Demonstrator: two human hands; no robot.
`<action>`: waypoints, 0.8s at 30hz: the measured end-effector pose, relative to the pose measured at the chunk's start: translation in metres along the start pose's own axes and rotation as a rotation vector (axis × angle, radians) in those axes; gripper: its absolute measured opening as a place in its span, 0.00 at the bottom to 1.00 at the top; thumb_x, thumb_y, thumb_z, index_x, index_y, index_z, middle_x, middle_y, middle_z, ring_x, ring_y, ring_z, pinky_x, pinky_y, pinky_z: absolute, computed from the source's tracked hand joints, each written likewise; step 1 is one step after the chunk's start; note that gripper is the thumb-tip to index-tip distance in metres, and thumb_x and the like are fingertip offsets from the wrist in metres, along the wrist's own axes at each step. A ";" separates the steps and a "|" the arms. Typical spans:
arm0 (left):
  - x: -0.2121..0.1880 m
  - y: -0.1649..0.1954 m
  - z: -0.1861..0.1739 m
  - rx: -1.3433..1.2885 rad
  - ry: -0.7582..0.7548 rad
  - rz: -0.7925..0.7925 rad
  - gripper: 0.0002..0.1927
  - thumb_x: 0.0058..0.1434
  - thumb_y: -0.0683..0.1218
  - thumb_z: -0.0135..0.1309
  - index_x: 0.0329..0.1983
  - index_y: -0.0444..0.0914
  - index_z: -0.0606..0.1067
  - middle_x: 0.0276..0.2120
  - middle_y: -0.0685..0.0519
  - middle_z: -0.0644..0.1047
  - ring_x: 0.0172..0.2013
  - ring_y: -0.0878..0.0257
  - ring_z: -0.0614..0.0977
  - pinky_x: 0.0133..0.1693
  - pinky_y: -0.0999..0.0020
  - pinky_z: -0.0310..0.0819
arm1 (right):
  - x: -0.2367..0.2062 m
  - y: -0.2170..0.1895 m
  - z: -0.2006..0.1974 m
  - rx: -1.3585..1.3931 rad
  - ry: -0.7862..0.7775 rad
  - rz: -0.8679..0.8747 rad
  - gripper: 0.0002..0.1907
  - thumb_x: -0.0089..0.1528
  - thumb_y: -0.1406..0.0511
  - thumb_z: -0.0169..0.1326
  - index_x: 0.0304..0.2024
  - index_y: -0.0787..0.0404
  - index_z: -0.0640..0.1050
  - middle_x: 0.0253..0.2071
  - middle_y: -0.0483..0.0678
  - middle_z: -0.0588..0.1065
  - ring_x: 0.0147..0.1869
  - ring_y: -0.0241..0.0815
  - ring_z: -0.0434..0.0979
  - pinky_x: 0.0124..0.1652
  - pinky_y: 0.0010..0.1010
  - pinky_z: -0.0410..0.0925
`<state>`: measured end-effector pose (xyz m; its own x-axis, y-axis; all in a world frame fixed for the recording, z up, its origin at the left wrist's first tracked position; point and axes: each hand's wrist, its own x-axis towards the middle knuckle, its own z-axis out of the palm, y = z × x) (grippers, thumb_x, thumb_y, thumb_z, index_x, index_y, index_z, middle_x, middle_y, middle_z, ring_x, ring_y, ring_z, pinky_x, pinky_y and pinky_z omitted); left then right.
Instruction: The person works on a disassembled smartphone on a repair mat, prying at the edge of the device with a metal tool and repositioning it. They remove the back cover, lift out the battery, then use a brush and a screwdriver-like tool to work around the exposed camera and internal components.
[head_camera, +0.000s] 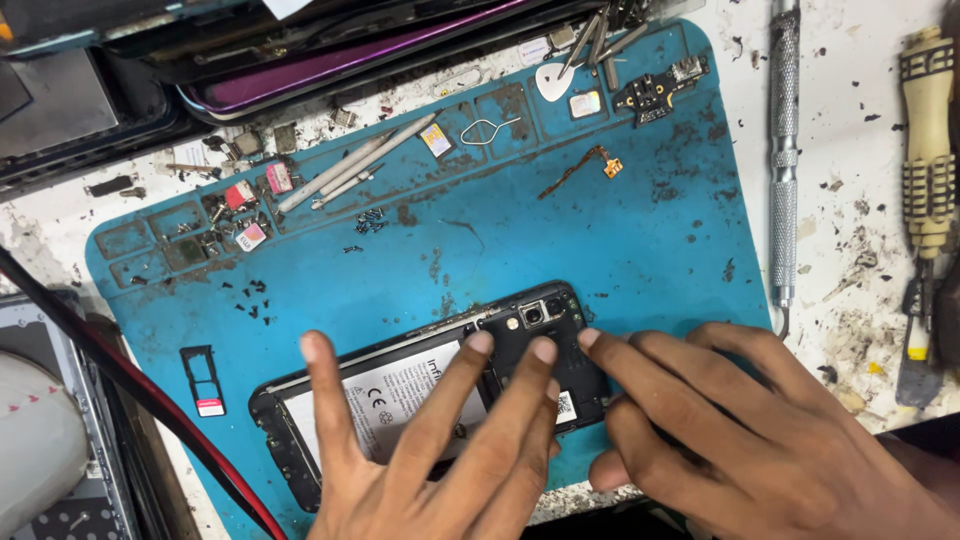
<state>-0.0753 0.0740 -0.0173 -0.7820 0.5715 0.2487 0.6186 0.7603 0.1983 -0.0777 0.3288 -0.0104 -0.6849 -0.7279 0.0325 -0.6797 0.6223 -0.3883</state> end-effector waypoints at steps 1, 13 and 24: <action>-0.002 0.001 0.000 -0.010 -0.022 0.008 0.06 0.70 0.53 0.59 0.45 0.49 0.82 0.61 0.63 0.76 0.61 0.61 0.75 0.62 0.14 0.48 | 0.001 0.000 -0.001 0.005 -0.001 -0.003 0.16 0.61 0.56 0.55 0.45 0.60 0.77 0.62 0.60 0.73 0.62 0.52 0.75 0.56 0.53 0.66; -0.010 0.007 0.007 0.010 -0.069 0.084 0.24 0.74 0.67 0.44 0.40 0.44 0.75 0.63 0.51 0.75 0.59 0.60 0.77 0.60 0.24 0.60 | 0.022 0.006 -0.006 0.022 0.085 0.066 0.28 0.61 0.55 0.60 0.57 0.66 0.77 0.52 0.52 0.75 0.53 0.49 0.78 0.47 0.40 0.72; -0.018 0.019 0.017 0.085 -0.022 0.093 0.11 0.74 0.50 0.48 0.47 0.41 0.78 0.63 0.46 0.77 0.66 0.56 0.76 0.67 0.45 0.64 | 0.019 0.020 -0.005 -0.012 -0.261 0.210 0.36 0.57 0.68 0.53 0.70 0.47 0.73 0.57 0.58 0.71 0.45 0.48 0.71 0.36 0.34 0.70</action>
<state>-0.0510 0.0837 -0.0339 -0.7234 0.6468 0.2413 0.6809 0.7263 0.0945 -0.1051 0.3286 -0.0130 -0.7211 -0.6318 -0.2844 -0.5353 0.7686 -0.3503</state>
